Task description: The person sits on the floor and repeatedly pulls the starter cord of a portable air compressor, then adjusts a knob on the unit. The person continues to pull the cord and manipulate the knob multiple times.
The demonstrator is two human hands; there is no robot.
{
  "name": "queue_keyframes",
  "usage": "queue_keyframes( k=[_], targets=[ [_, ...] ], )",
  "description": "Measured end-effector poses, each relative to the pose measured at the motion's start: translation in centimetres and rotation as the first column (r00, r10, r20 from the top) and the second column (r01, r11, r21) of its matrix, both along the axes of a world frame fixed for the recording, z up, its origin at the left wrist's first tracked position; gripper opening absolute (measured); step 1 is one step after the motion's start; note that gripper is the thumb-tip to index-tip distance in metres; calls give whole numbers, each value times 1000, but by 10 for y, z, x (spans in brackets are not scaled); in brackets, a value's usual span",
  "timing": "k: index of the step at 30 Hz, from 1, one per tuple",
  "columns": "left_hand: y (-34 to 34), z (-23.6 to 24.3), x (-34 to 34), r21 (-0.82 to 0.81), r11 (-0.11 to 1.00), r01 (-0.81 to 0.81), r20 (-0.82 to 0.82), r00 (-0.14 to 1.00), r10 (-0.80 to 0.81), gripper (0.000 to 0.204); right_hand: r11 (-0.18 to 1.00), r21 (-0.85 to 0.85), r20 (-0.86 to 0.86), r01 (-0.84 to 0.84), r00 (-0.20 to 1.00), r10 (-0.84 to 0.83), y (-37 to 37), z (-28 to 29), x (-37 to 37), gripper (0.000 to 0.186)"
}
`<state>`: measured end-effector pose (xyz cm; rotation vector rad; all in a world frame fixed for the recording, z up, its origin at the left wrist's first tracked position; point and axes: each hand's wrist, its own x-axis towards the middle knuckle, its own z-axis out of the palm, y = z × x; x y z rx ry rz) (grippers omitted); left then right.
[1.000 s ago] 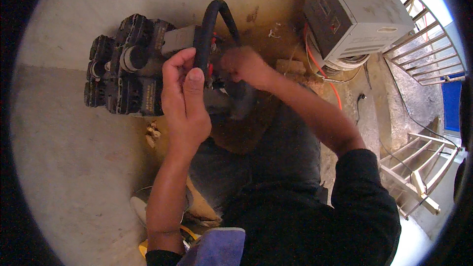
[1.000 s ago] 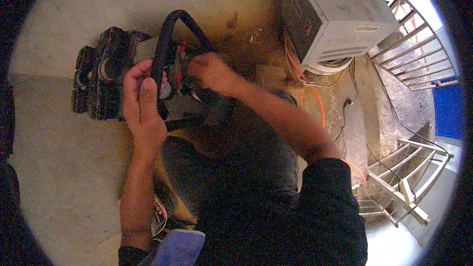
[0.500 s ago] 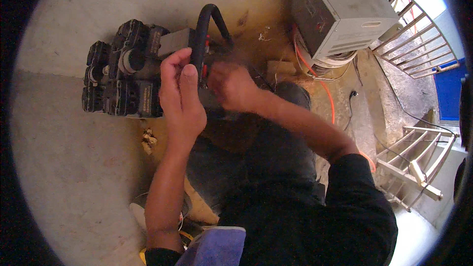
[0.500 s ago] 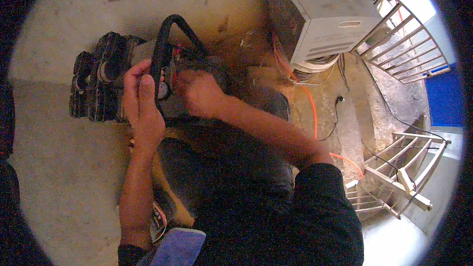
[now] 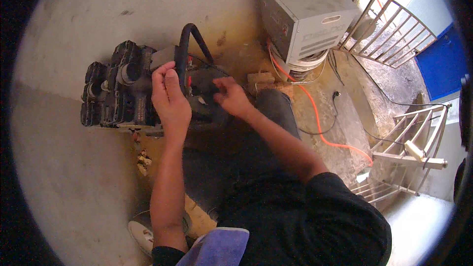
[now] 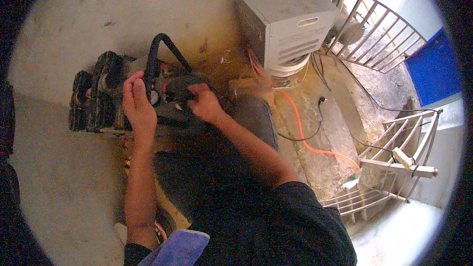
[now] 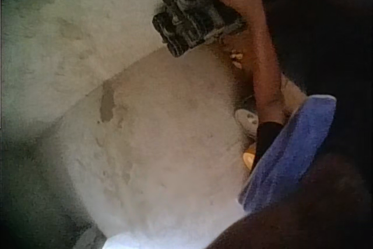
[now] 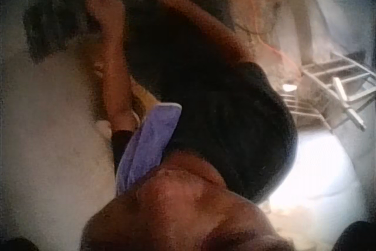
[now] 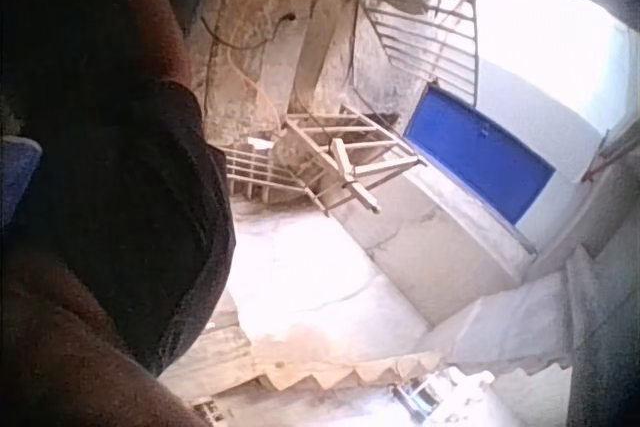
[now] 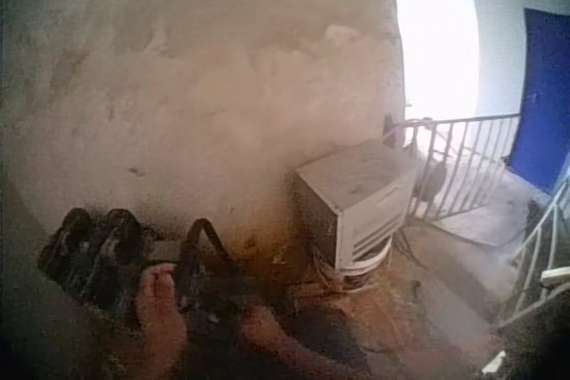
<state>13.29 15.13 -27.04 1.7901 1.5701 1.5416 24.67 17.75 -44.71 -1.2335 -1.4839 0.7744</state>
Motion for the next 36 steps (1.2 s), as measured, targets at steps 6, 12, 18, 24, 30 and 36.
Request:
queue_keyframes(
  k=[6,12,18,24,30,36],
  targets=[
    [1,0,-1,-18,1000,18,15,1000,-17,26,946,157,232,-285,941,245,18,20,-12,26],
    [2,-1,1,28,1000,12,-68,998,-10,27,945,252,585,-209,811,23,33,70,1,23],
    [3,2,3,26,1000,17,-27,999,-17,25,934,164,605,-318,780,160,-34,31,16,21],
    [-1,3,0,-11,1000,-3,-48,999,2,25,995,-57,426,81,903,-49,61,49,13,18],
    [-1,1,2,-41,999,-9,12,1000,10,25,841,-22,-851,-541,452,268,-14,86,-13,19],
    [0,2,4,32,999,-4,-80,997,7,26,928,-86,-876,-362,472,103,25,-19,25,19]
  ],
)
